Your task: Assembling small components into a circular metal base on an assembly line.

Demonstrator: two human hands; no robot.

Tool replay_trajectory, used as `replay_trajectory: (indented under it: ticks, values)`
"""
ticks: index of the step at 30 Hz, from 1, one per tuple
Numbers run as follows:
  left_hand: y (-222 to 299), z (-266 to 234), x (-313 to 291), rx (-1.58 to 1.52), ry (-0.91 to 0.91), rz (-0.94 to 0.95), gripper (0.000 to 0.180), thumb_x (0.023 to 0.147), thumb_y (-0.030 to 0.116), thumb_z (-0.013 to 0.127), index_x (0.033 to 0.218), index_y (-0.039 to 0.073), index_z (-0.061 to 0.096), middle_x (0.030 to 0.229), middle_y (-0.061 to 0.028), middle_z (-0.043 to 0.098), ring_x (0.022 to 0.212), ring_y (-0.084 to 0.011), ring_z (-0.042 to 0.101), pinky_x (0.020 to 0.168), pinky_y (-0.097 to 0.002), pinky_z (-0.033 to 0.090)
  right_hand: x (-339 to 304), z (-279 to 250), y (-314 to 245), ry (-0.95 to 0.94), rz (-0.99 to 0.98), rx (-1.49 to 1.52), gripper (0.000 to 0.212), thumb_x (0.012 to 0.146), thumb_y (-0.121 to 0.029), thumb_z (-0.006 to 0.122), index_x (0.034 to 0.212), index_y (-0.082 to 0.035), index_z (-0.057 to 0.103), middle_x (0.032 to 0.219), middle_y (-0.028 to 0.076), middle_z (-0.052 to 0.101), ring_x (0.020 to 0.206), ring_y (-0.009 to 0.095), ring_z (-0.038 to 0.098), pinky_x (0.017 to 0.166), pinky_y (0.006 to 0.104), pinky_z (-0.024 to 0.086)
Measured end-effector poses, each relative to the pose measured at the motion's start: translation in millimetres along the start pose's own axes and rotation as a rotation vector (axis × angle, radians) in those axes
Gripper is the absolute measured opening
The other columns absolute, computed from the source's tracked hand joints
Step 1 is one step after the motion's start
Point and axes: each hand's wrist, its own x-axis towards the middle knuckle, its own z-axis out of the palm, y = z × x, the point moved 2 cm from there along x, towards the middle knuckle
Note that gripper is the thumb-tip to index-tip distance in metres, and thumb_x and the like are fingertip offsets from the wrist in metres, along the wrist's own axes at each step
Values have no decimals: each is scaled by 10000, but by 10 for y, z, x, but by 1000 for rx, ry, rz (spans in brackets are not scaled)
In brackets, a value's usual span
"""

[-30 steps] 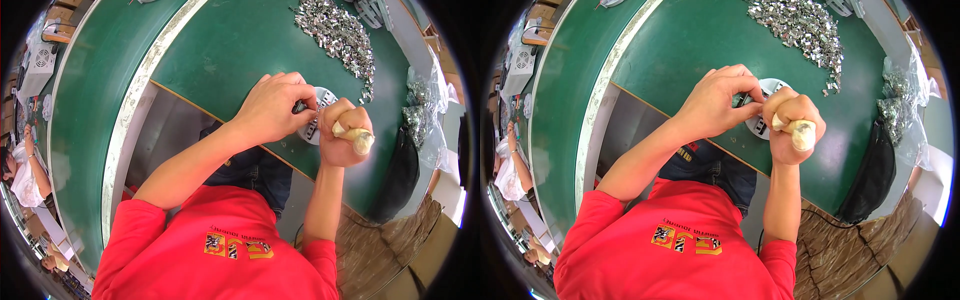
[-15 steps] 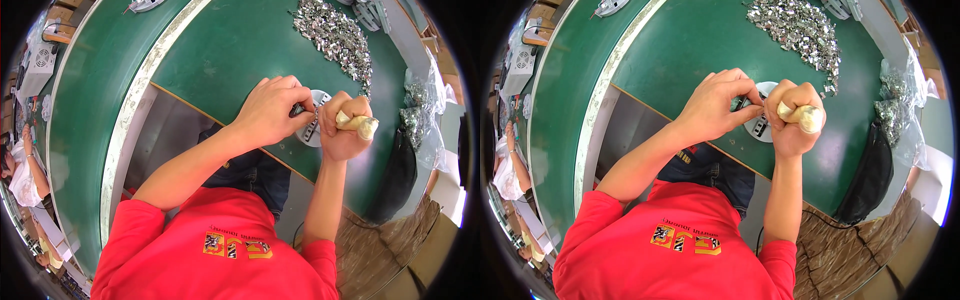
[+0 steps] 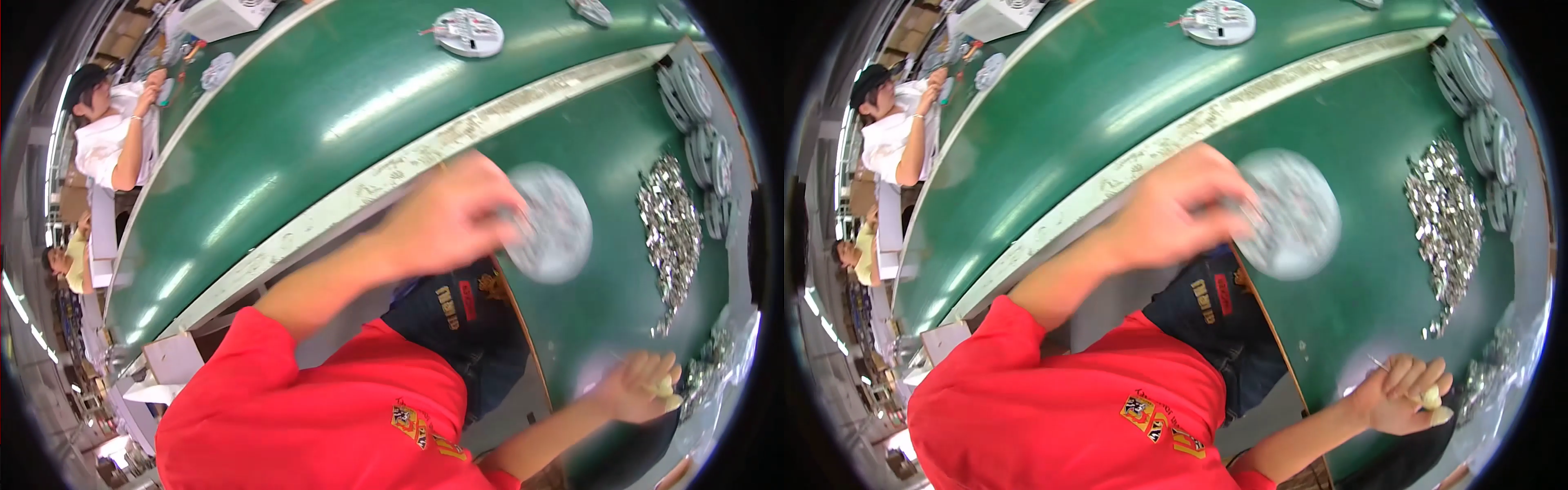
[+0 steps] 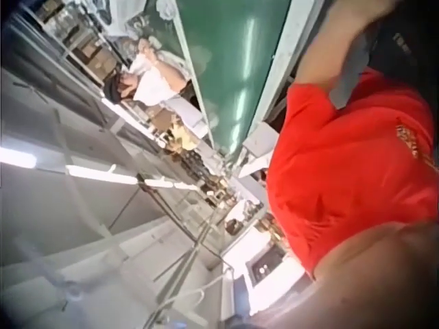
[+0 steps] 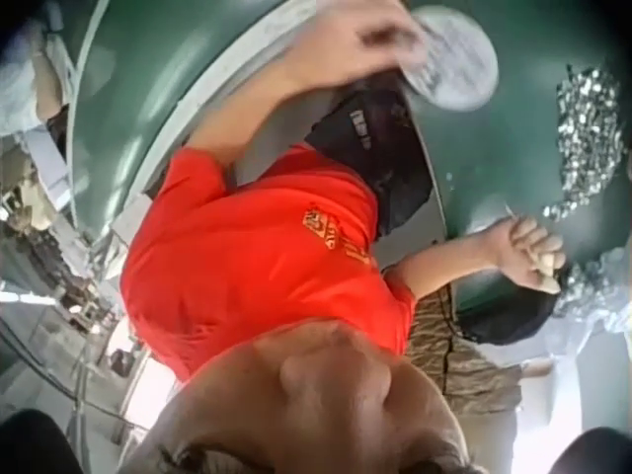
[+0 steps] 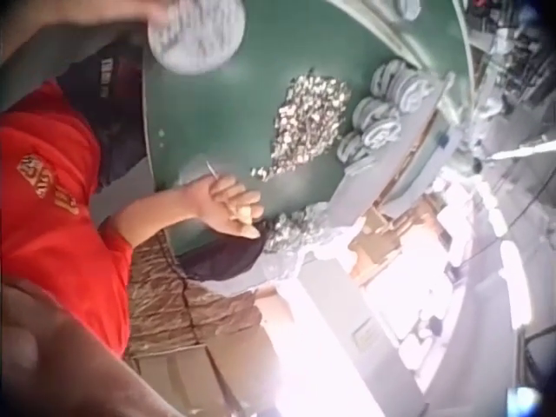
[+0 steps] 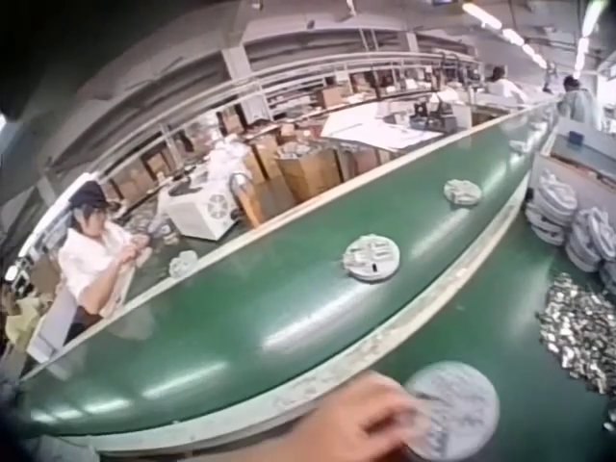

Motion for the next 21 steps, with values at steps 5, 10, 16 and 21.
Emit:
replay_trajectory:
  ticks: [5, 10, 16, 21]
  values:
    - [-1129, -2188, -294, 305, 793, -370, 259, 898, 159, 829, 1096, 19, 738, 985, -49, 717, 777, -120, 659, 718, -274, 556, 17, 186, 39, -12, 37, 53, 411, 1009, -367, 667, 831, -85, 426, 726, 25, 405, 470, 104, 324, 444, 268, 283]
    - [-2353, -4441, -811, 881, 1090, -554, 424, 816, 376, 864, 1041, 25, 785, 977, -132, 772, 787, -222, 739, 788, -352, 590, 87, 214, 38, 8, 66, 51, 426, 1026, -386, 648, 834, -86, 415, 719, 27, 397, 466, 108, 323, 442, 267, 282]
    - [-2762, -4480, -695, 1063, 880, -962, 497, 799, 482, 824, 1068, 65, 795, 1077, -210, 768, 1011, -341, 734, 977, -459, 547, 114, 205, -46, 33, 25, -51, 439, 1047, -417, 614, 840, -78, 428, 713, 26, 394, 464, 111, 327, 434, 267, 277]
    - [-1891, -3138, 418, 965, 509, -516, 845, 846, 568, 796, 1413, -26, 599, 1484, -247, 554, 1290, -398, 598, 1119, -477, 456, 228, 204, 34, -34, 95, 40, 447, 1068, -454, 568, 846, -85, 445, 724, 31, 411, 471, 112, 341, 430, 266, 281]
